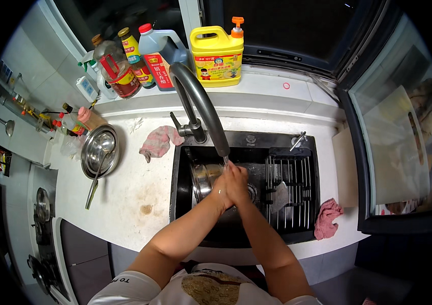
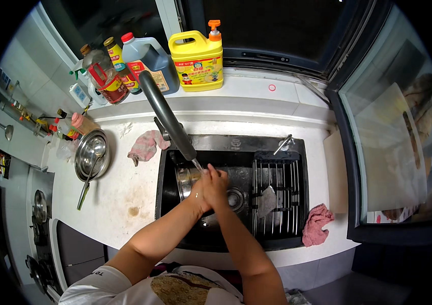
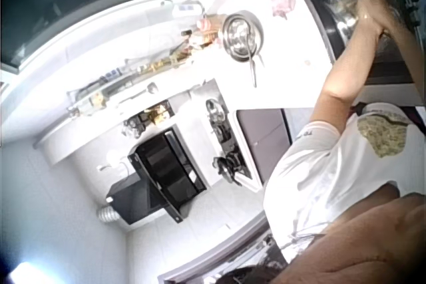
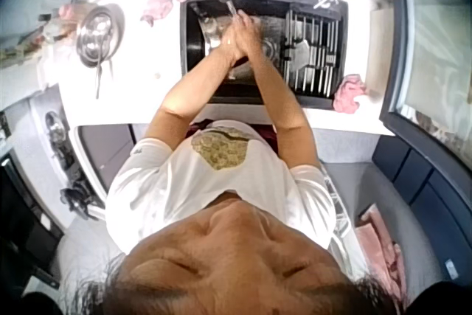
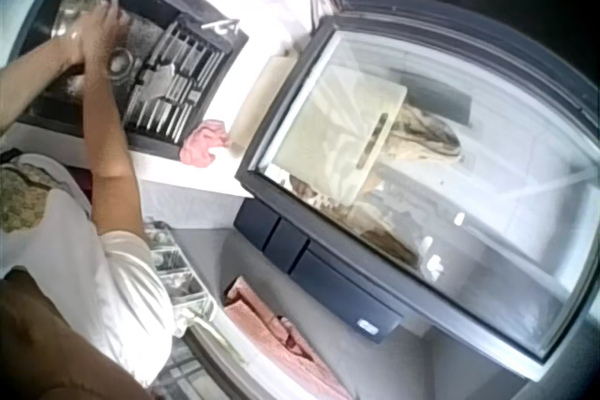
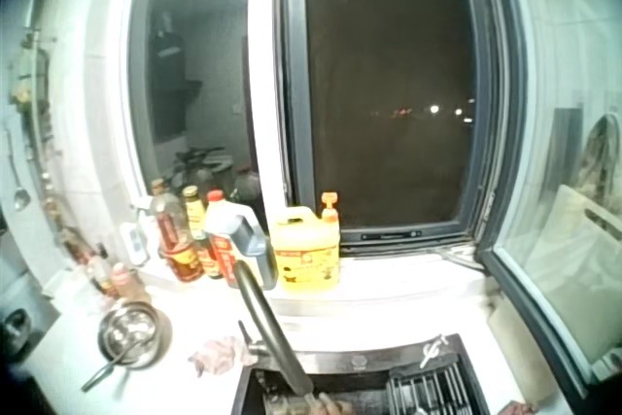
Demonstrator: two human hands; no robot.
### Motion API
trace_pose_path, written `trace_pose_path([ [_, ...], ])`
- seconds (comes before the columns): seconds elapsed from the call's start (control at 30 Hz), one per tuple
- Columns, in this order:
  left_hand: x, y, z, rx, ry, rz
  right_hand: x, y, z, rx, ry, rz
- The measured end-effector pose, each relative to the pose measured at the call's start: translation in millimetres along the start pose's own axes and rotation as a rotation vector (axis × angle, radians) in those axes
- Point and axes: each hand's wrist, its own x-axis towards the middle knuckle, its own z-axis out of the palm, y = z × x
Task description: The person scrubs the interior and exterior of a metal pot using a cloth and then rinses it under a running faucet in a sink.
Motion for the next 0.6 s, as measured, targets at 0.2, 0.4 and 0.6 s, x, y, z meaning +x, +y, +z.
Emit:
trace_pose_path([
  [0.2, 44.5, 22.3, -88.4, -0.021, 0.293, 0.053, -23.0, 2.2, 11.7, 0.083, 0.093, -0.220],
  [0.4, 68.1, 26.5, -65.3, -0.141, 0.543, 0.076, 15.0, 54.2, 10.6, -0.032, 0.245, -0.209],
  [0.6, 57.7, 25.8, -21.5, 0.244, 0.589, 0.174, 1.0, 12.9, 10.9, 0.290, 0.172, -0.273],
])
